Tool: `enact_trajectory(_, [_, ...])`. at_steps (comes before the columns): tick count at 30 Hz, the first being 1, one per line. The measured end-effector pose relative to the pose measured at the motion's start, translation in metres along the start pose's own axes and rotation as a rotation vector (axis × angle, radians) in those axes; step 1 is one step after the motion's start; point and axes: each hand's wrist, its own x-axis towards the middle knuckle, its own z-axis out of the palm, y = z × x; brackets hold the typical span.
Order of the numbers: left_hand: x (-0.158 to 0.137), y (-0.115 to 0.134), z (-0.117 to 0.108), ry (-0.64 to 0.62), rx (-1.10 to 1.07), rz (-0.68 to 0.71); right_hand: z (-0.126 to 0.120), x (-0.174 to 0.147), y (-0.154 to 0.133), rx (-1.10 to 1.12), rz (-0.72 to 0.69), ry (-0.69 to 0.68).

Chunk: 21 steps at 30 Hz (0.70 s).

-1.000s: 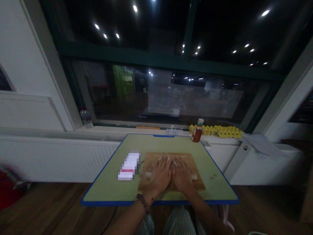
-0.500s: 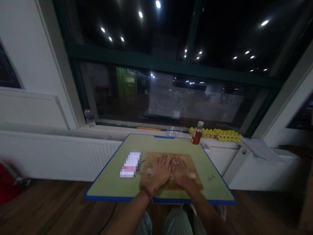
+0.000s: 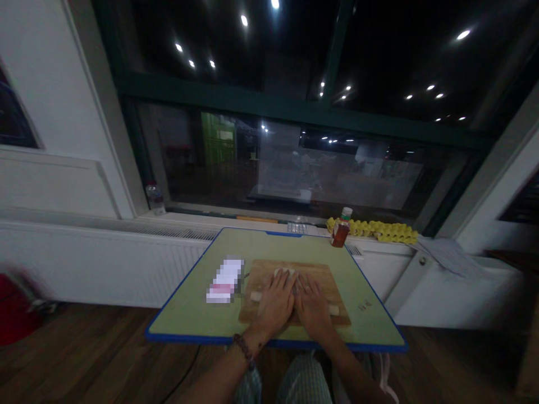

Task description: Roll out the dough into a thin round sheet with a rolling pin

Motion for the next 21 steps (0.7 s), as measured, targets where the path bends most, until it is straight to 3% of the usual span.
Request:
enact_trajectory(6, [0.036, -0.012, 0.007, 0.001, -0.021, -0.073, -0.003, 0.043, 0.017, -0.008, -0.055, -0.151])
enact_trajectory(13, [0.075, -0.027, 0.015, -0.014, -0.062, -0.332, 0.002, 0.083, 0.023, 0.040, 0.160, 0.029])
enact_trajectory(18, [0.081, -0.032, 0.019, 0.000, -0.044, -0.332, 0.016, 0.094, 0.028, 0.022, 0.297, -0.149])
enact_trajectory(21, [0.079, -0.031, 0.019, -0.106, -0.034, -0.377, 0.023, 0.098, 0.028, 0.023, 0.325, -0.183])
